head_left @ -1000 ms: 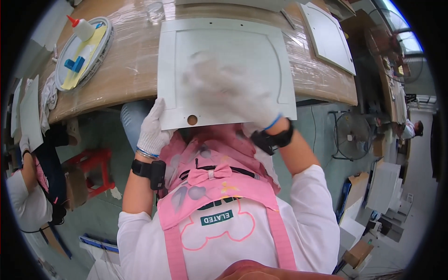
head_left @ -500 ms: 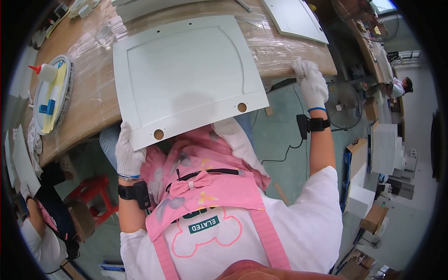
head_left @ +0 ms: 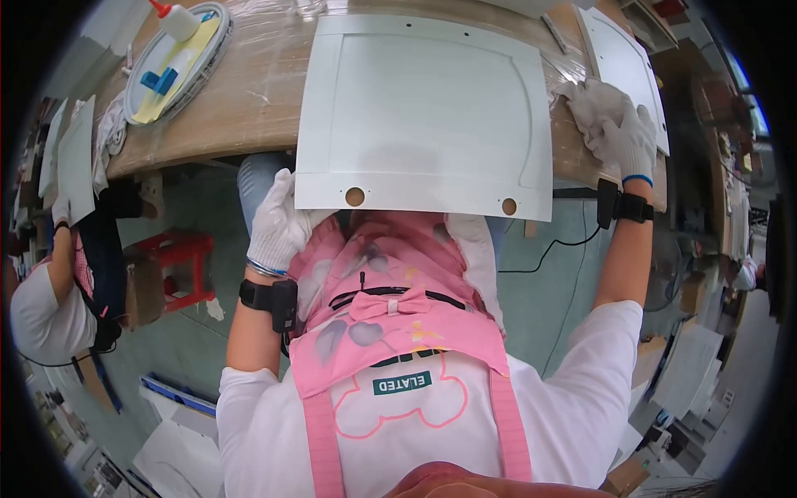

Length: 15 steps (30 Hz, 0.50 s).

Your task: Cleaning and inspecting white cabinet door panels using a cloth, scraper, and cleaning solution.

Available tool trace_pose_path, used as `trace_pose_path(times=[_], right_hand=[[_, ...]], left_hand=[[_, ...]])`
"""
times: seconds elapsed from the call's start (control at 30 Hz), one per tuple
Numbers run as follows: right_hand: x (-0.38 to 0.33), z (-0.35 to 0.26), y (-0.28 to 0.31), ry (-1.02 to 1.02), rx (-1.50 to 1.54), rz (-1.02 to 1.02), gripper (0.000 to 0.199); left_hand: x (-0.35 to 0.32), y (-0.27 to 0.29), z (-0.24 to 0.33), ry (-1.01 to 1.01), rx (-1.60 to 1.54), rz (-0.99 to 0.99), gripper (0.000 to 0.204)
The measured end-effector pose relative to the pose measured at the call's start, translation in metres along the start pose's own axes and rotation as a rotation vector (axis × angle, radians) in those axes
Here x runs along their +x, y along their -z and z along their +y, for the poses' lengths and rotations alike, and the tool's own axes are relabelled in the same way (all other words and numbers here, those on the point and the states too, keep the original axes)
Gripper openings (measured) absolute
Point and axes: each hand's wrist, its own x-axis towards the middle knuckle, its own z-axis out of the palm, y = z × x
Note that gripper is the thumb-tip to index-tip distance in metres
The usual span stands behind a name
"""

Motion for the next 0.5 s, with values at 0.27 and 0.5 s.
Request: trace_pose_path(times=[0.27,0.5], right_hand=[[-0.031,-0.060,0.018,0.194,0.523,-0.090,0.043],[-0.091,-0.084,0.041,0.053,0.768,-0.463,0.052]], left_hand=[[-0.010,0.007,0.005,0.051,0.065,-0.006,0.040],[0.005,0.000,0.002,0.046,0.249,0.024,0.049]])
